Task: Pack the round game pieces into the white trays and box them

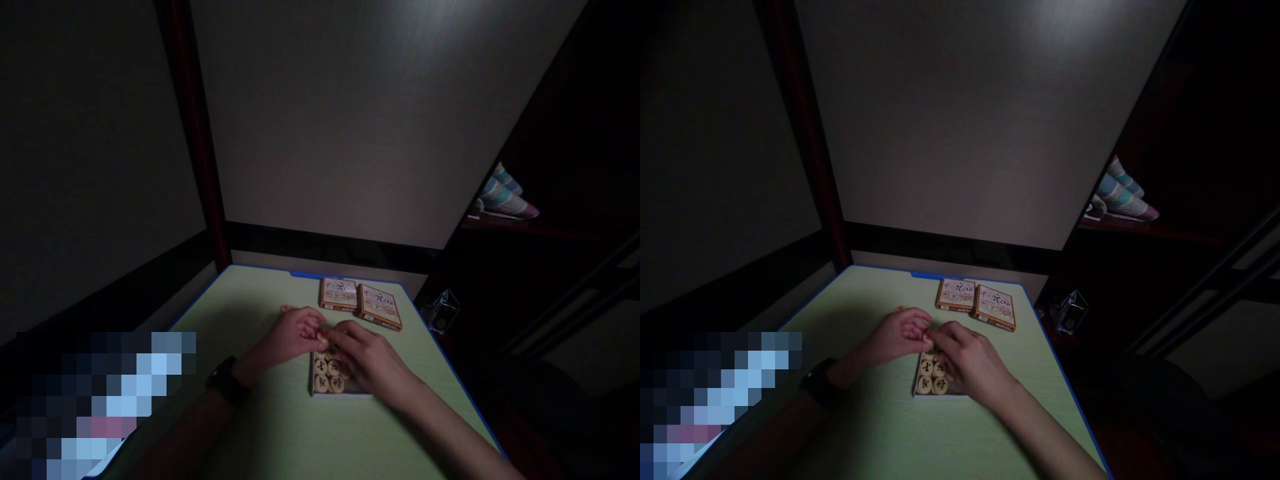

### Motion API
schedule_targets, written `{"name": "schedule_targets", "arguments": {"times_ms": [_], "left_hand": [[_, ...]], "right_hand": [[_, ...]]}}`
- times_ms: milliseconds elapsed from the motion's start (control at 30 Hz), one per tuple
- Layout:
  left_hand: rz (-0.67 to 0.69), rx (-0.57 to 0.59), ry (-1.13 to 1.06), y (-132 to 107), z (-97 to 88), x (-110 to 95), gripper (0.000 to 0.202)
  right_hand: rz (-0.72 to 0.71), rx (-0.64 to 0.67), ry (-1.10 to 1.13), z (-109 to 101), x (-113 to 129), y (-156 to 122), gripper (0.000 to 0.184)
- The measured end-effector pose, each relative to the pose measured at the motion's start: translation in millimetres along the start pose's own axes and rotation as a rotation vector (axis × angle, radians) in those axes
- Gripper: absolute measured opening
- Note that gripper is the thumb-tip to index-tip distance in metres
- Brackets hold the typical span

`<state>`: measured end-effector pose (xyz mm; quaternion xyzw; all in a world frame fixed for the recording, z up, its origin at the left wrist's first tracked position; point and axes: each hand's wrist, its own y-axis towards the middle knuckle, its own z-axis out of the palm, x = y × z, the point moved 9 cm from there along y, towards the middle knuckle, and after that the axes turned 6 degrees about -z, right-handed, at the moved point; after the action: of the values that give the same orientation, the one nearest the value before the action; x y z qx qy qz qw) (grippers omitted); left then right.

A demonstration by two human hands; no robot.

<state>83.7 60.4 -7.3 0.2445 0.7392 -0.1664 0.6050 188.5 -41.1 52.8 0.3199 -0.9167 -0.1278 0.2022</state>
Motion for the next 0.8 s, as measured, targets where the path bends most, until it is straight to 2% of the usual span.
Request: {"name": "schedule_targets", "arguments": {"times_ms": [100, 200, 333, 400, 467, 533, 600, 700, 800], "left_hand": [[-0.058, 0.115, -0.115, -3.3, 11.2, 3.1, 0.046], [-0.1, 0.175, -0.149, -6.4, 17.0, 5.3, 0.05], [-0.118, 0.21, -0.123, -7.2, 21.9, 5.9, 0.049], [-0.083, 0.181, -0.066, -5.6, 20.0, 4.5, 0.042], [-0.027, 0.098, 0.051, -3.5, 13.0, 2.7, 0.029], [0.019, -0.009, 0.202, -2.8, 4.2, 0.6, 0.016], [0.048, -0.082, 0.344, -3.9, -1.3, -2.0, 0.014], [0.073, -0.102, 0.503, -7.0, -1.1, -6.4, 0.017], [0.085, -0.097, 0.57, -9.5, 0.5, -8.6, 0.017]], "right_hand": [[-0.13, -0.001, -0.169, 8.8, 11.9, 11.0, 0.034], [-0.197, -0.023, -0.24, 14.0, 15.5, 10.9, 0.028], [-0.16, -0.12, -0.137, -3.7, 9.4, -6.2, 0.028], [-0.081, -0.164, -0.084, -15.1, 1.6, -19.9, 0.027], [0.006, -0.153, -0.055, -17.1, -6.6, -34.0, 0.027], [0.08, -0.108, -0.043, -10.1, -13.7, -46.1, 0.027], [0.144, -0.073, -0.062, 0.0, -20.3, -54.6, 0.028], [0.207, -0.062, -0.118, 10.7, -27.3, -59.3, 0.027], [0.245, -0.05, -0.097, 15.7, -31.7, -57.9, 0.028]]}}
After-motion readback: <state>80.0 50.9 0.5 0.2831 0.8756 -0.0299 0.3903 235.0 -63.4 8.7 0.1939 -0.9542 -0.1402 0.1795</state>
